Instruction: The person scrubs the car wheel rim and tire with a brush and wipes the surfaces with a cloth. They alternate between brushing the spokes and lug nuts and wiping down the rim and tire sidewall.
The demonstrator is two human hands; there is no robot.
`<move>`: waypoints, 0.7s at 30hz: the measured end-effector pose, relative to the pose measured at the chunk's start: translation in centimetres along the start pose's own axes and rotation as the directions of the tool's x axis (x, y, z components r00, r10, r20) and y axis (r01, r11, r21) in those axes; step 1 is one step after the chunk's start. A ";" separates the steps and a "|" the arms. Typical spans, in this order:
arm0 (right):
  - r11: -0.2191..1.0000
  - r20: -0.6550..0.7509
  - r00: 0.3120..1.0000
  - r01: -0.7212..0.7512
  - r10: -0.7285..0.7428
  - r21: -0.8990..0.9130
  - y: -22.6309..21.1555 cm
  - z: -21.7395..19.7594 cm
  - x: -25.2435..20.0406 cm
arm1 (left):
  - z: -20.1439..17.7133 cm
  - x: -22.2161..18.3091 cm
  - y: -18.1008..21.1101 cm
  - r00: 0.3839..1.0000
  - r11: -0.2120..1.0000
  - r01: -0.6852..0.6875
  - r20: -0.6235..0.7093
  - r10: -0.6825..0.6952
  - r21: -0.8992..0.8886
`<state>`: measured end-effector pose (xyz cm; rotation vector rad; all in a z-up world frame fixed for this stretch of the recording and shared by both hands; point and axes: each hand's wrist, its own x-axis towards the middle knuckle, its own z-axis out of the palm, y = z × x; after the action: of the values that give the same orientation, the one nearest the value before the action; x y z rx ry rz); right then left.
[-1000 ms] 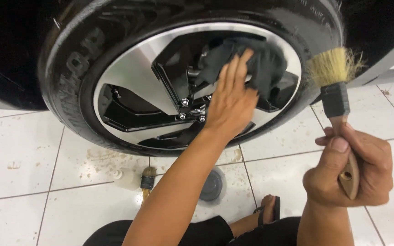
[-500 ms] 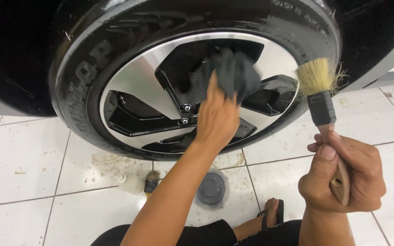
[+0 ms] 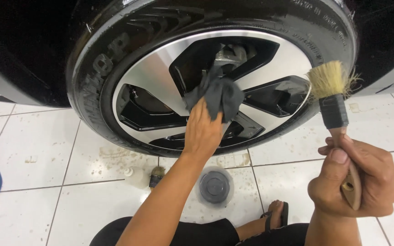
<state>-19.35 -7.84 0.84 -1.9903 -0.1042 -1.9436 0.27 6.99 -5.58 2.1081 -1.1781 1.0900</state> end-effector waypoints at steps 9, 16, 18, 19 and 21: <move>1.000 0.000 1.000 0.003 -0.003 0.015 1.0 -0.2 -0.3 | 2.8 -2.2 -4.1 0.961 0.900 0.214 0.085 -0.264 0.379; 0.998 0.054 0.996 0.063 -0.064 0.021 0.5 0.1 -0.6 | -0.3 0.0 -5.1 0.993 0.888 0.110 -0.021 -0.112 0.446; 0.998 0.089 0.994 0.059 -0.062 0.032 0.1 0.0 -0.5 | 1.1 -3.9 -5.2 0.992 0.923 0.103 0.029 -0.122 0.371; 0.998 0.088 0.994 0.062 -0.065 0.030 0.0 -0.2 -0.6 | 0.7 -4.0 -5.1 0.992 0.924 0.103 0.026 -0.120 0.369; 0.999 0.073 0.996 0.041 -0.044 0.031 -0.1 -0.4 -0.8 | -0.1 -4.2 -5.1 0.995 0.938 0.093 0.005 -0.100 0.335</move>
<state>-19.79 -7.72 0.05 -2.0564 -0.1943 -1.8838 3.30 11.58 -9.15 2.4099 -0.9382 1.2983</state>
